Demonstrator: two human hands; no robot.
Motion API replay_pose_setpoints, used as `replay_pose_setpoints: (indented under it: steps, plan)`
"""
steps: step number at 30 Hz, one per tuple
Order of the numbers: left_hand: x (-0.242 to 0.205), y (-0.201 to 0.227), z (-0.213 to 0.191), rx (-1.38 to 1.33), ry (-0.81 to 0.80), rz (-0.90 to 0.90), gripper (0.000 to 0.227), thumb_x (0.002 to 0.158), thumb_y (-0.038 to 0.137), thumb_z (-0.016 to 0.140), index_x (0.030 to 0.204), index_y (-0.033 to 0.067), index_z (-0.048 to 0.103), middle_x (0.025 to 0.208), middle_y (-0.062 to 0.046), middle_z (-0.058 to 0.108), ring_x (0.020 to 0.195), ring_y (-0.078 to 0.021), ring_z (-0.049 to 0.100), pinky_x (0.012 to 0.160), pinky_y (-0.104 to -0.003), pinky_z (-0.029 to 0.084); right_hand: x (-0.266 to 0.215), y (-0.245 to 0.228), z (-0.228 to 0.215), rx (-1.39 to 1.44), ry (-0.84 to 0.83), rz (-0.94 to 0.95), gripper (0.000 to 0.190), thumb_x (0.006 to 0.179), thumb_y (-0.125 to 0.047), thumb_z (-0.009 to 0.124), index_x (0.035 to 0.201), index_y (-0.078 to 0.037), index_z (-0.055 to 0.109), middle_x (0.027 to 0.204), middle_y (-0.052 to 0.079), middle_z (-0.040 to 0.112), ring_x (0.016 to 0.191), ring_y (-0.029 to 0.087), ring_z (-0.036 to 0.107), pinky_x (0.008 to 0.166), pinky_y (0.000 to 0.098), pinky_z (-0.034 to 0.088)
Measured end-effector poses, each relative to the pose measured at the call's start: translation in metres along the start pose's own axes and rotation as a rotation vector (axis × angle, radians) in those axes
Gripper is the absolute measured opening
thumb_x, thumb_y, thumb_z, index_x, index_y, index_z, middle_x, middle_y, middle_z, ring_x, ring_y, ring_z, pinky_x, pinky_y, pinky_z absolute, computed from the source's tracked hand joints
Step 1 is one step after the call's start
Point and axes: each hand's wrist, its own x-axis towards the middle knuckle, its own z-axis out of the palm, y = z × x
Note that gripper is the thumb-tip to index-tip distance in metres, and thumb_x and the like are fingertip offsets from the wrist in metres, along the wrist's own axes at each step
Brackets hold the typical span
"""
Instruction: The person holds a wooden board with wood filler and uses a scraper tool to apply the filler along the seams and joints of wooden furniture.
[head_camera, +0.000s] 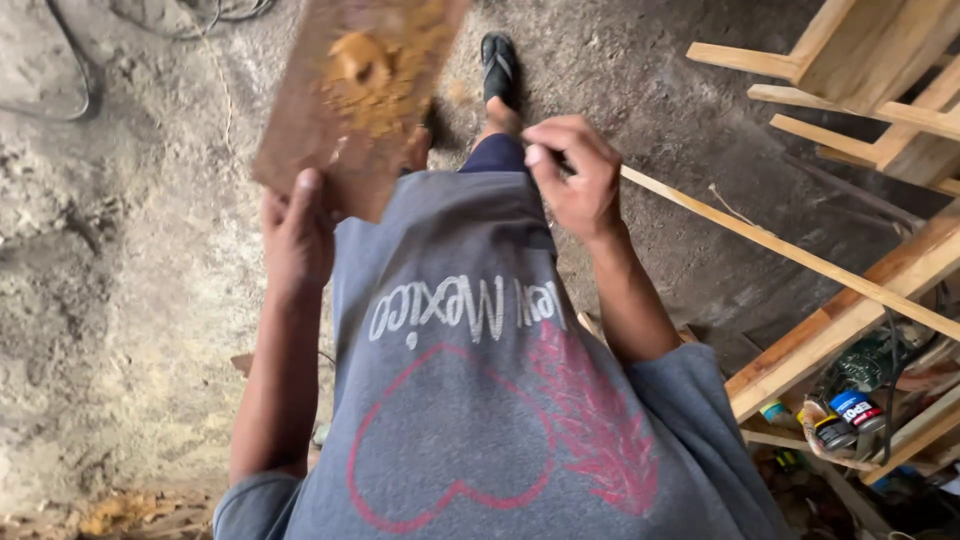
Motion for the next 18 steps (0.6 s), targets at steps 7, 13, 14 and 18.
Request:
replay_pose_setpoints:
  steps: [7, 13, 14, 18]
  plan:
    - [0.008, -0.001, -0.022, 0.019, 0.128, -0.044, 0.034, 0.108, 0.020, 0.063, 0.136, 0.0072, 0.049, 0.118, -0.004, 0.064, 0.103, -0.0163, 0.067, 0.081, -0.034, 0.060, -0.058, 0.153, 0.046, 0.292, 0.416, 0.422, 0.023, 0.108, 0.003, 0.059, 0.131, 0.003, 0.057, 0.104, 0.008, 0.069, 0.092, 0.015, 0.070, 0.082, 0.0292, 0.058]
    - [0.007, 0.012, -0.010, 0.189, 0.041, -0.083, 0.033, 0.113, 0.020, 0.059, 0.140, 0.0045, 0.050, 0.127, -0.009, 0.064, 0.106, -0.0187, 0.066, 0.083, -0.036, 0.057, -0.031, 0.206, 0.117, 0.217, 0.676, 0.193, 0.020, 0.105, 0.002, 0.063, 0.125, 0.001, 0.064, 0.124, 0.013, 0.063, 0.112, 0.023, 0.066, 0.097, 0.0340, 0.056]
    - [0.007, 0.013, -0.006, 0.207, 0.034, -0.085, 0.033, 0.113, 0.020, 0.059, 0.140, 0.0040, 0.049, 0.128, -0.010, 0.064, 0.108, -0.0196, 0.067, 0.086, -0.037, 0.057, -0.026, 0.209, 0.123, 0.202, 0.686, 0.179, 0.019, 0.104, 0.001, 0.064, 0.123, 0.000, 0.065, 0.123, 0.012, 0.064, 0.112, 0.022, 0.066, 0.095, 0.0326, 0.057]
    - [0.004, 0.021, 0.006, 0.251, 0.015, -0.093, 0.036, 0.111, 0.019, 0.056, 0.142, 0.0039, 0.046, 0.132, -0.011, 0.064, 0.115, -0.0230, 0.067, 0.095, -0.042, 0.059, -0.006, 0.224, 0.147, 0.184, 0.758, 0.126, 0.019, 0.103, 0.000, 0.067, 0.121, -0.004, 0.068, 0.123, 0.009, 0.066, 0.111, 0.020, 0.068, 0.093, 0.0296, 0.058]
